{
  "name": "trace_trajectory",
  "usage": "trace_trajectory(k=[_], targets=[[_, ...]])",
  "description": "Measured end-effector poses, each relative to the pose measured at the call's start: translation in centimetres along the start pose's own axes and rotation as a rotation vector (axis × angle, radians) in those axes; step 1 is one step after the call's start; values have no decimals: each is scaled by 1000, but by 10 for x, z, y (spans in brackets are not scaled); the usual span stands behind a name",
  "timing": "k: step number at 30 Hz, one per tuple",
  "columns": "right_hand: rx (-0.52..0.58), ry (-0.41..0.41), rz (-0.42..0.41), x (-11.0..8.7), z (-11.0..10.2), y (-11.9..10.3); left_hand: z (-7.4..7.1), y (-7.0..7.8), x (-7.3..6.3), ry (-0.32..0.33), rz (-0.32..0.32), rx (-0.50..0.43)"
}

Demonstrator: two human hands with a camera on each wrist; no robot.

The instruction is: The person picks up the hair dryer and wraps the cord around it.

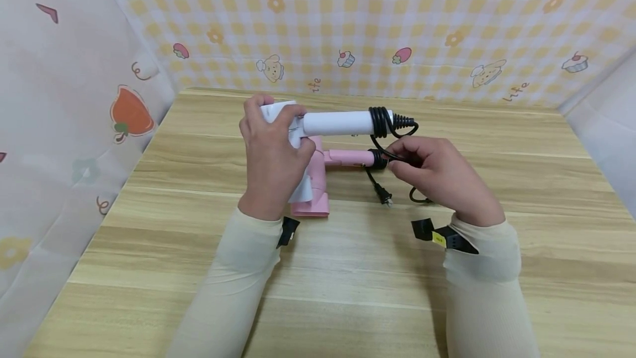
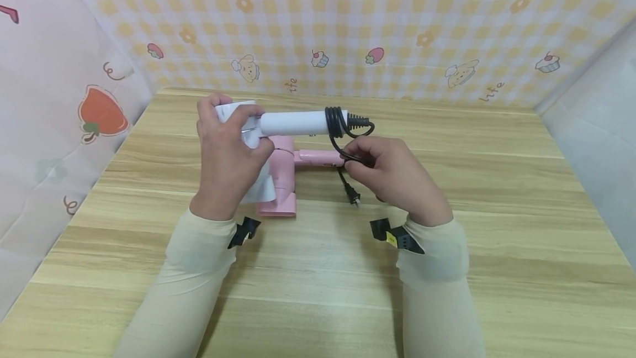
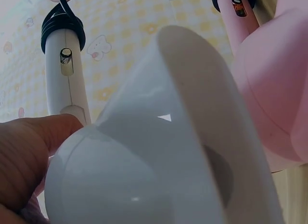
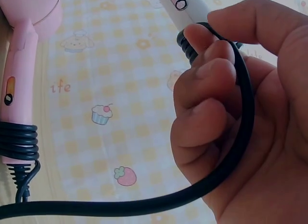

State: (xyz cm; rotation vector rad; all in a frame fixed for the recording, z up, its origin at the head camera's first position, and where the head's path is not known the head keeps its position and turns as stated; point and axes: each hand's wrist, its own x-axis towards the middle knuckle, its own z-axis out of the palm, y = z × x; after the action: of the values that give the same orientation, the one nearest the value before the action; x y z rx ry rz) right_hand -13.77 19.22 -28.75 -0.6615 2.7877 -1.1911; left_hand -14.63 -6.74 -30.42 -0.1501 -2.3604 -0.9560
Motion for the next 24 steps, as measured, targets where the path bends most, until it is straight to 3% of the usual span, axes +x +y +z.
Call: trace_trajectory(k=[10,24], targets=[[13,24,2,-4,-4,-2,3,4,-2,-78,-9,45],[58,120,-13,-4,-2,-4,4,3,-2,-88,39,46]])
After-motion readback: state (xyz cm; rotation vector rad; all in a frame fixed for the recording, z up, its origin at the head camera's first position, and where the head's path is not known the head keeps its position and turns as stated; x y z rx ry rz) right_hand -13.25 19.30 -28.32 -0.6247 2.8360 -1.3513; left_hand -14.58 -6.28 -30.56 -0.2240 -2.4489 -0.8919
